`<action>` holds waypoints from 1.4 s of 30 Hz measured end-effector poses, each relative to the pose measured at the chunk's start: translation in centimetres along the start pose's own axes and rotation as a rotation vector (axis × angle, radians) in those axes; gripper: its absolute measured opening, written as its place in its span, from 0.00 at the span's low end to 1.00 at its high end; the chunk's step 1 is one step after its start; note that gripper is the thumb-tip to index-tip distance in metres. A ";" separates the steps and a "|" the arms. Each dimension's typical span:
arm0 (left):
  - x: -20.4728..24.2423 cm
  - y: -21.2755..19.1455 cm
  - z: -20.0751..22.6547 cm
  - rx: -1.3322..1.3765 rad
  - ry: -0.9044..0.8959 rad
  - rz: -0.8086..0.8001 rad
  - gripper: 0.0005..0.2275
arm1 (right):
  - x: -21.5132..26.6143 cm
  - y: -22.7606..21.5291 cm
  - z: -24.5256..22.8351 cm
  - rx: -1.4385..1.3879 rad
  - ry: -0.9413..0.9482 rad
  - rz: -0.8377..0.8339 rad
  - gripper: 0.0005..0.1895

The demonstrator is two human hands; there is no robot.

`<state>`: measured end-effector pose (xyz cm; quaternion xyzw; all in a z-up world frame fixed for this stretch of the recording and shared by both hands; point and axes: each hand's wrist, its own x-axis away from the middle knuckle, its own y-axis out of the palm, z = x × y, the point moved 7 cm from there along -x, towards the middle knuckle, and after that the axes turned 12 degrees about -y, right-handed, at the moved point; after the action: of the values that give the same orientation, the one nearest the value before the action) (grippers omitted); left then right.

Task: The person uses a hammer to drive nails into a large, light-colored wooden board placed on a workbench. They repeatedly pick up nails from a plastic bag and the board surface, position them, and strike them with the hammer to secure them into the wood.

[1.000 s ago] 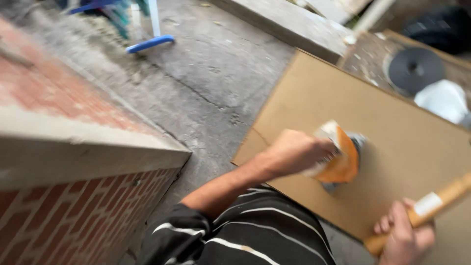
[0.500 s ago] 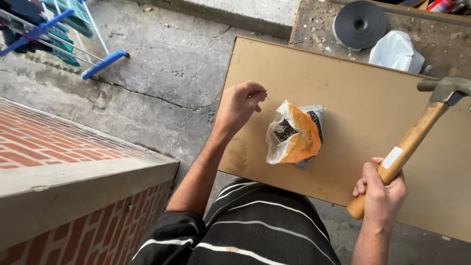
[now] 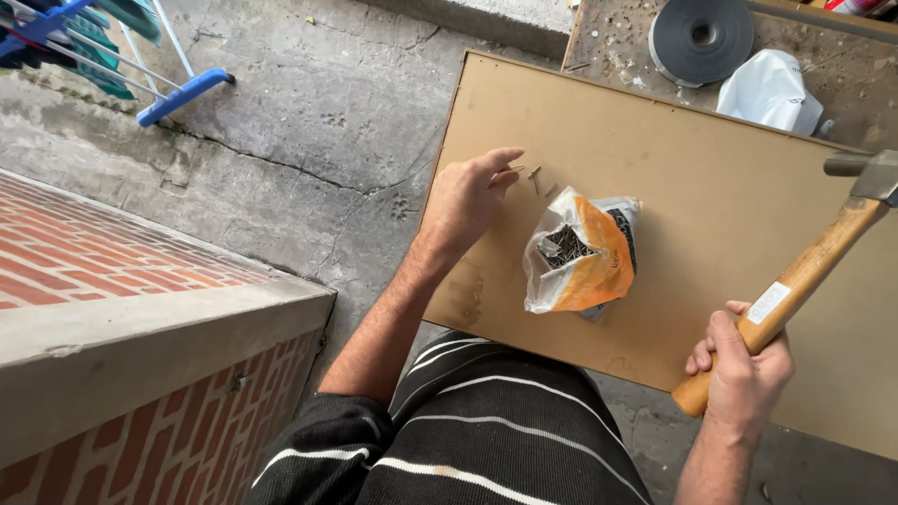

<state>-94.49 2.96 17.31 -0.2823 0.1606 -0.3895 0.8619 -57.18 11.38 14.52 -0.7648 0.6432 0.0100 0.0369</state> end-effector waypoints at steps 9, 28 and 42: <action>1.7 -2.6 0.1 -0.012 -0.057 -0.007 0.07 | 0.2 -0.1 0.2 0.021 0.010 0.001 0.11; 7.5 -6.8 -0.6 0.159 0.244 0.196 0.06 | 0.6 -1.3 1.3 -0.028 -0.025 -0.065 0.07; 6.3 -7.2 -5.8 0.322 0.049 0.177 0.08 | 4.7 2.2 -2.2 0.025 -0.172 0.042 0.10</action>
<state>-97.46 -7.79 16.75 -0.1159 0.1414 -0.3394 0.9227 -58.57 6.20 16.32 -0.7469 0.6536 0.0683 0.1011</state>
